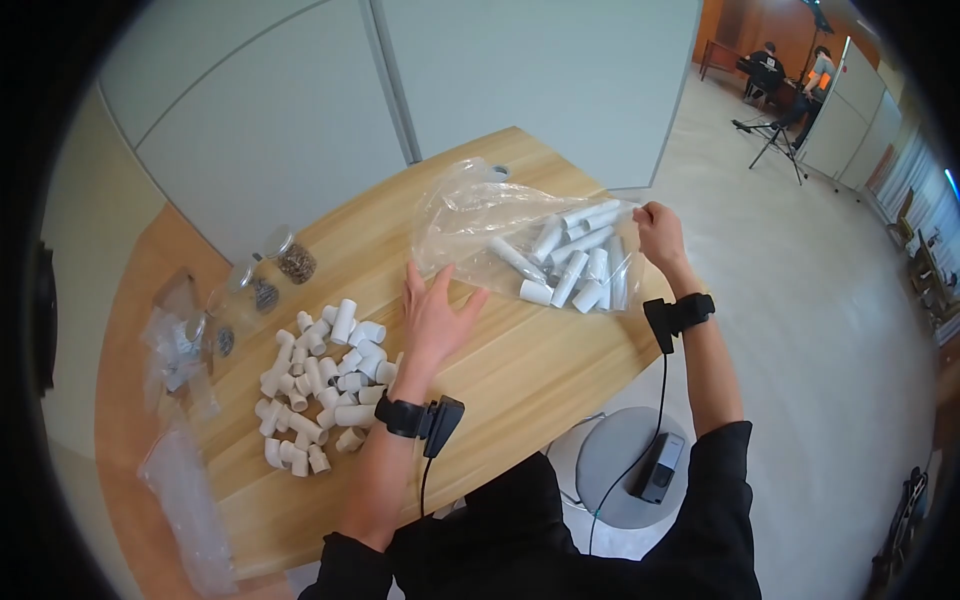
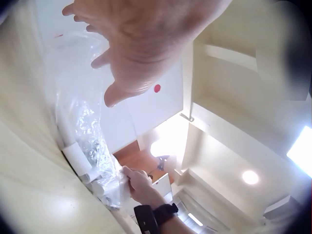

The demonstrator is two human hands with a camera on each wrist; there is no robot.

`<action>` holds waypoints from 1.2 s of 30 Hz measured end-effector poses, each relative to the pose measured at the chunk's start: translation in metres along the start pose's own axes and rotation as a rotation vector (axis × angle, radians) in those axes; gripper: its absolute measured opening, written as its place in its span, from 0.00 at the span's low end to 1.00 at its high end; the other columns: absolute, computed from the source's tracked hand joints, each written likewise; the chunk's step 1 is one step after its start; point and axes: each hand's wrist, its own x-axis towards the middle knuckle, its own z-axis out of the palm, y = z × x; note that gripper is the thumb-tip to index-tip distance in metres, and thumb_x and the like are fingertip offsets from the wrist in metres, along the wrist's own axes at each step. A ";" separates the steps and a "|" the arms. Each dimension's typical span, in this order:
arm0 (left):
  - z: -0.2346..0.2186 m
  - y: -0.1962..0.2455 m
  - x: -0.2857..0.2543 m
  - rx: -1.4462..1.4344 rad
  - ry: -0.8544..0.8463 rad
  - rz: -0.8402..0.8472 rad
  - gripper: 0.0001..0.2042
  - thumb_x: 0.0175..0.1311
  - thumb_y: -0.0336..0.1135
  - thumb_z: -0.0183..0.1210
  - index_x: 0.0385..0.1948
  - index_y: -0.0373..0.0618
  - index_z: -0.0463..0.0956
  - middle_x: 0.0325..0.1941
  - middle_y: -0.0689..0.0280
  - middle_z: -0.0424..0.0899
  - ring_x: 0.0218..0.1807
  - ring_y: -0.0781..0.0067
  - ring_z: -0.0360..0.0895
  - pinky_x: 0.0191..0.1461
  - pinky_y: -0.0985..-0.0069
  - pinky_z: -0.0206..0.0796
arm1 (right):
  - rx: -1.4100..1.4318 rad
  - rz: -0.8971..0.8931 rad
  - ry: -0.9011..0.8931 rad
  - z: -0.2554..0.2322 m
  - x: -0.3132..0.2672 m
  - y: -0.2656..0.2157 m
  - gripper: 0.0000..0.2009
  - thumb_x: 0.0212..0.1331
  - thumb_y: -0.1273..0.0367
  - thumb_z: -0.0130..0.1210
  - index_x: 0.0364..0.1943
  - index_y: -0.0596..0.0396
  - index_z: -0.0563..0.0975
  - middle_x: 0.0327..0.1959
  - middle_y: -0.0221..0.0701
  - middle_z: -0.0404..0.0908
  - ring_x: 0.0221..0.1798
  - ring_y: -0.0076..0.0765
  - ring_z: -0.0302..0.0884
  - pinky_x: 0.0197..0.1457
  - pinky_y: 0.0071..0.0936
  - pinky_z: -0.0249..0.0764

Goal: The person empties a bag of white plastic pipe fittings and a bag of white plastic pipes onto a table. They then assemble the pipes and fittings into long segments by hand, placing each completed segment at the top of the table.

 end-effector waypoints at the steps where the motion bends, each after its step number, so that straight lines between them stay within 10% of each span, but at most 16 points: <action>1: 0.003 -0.001 0.001 -0.049 -0.057 -0.051 0.30 0.52 0.53 0.57 0.55 0.44 0.67 0.66 0.39 0.43 0.66 0.37 0.45 0.66 0.52 0.41 | 0.034 -0.024 0.001 -0.005 0.000 -0.003 0.12 0.58 0.68 0.47 0.26 0.66 0.73 0.14 0.34 0.70 0.16 0.28 0.70 0.20 0.27 0.68; 18: 0.013 0.054 -0.052 -0.121 -0.171 0.186 0.27 0.49 0.50 0.60 0.44 0.34 0.70 0.59 0.41 0.59 0.60 0.45 0.59 0.60 0.55 0.52 | 0.162 -0.180 -0.213 -0.038 -0.040 -0.098 0.10 0.59 0.71 0.46 0.27 0.66 0.72 0.15 0.26 0.66 0.17 0.19 0.65 0.19 0.21 0.66; 24: 0.030 0.061 -0.073 -0.389 -0.629 0.151 0.28 0.53 0.53 0.57 0.46 0.37 0.68 0.42 0.51 0.74 0.42 0.58 0.73 0.46 0.65 0.65 | 0.165 -0.171 -0.214 -0.038 -0.063 -0.125 0.10 0.60 0.71 0.46 0.28 0.66 0.72 0.15 0.26 0.67 0.17 0.18 0.65 0.20 0.19 0.65; 29: 0.042 0.063 -0.078 -1.524 -1.043 -0.482 0.26 0.59 0.57 0.50 0.40 0.38 0.71 0.38 0.61 0.77 0.37 0.76 0.74 0.38 0.78 0.68 | 0.272 -0.177 -0.246 -0.032 -0.096 -0.140 0.09 0.61 0.71 0.46 0.28 0.63 0.72 0.14 0.23 0.66 0.17 0.14 0.62 0.20 0.15 0.59; 36: 0.039 0.068 -0.084 -1.800 -0.781 -0.582 0.17 0.65 0.49 0.46 0.37 0.43 0.72 0.34 0.66 0.77 0.35 0.79 0.71 0.34 0.79 0.64 | 0.257 -0.244 -0.287 -0.027 -0.126 -0.145 0.08 0.61 0.72 0.47 0.28 0.64 0.71 0.15 0.24 0.67 0.18 0.15 0.62 0.21 0.16 0.60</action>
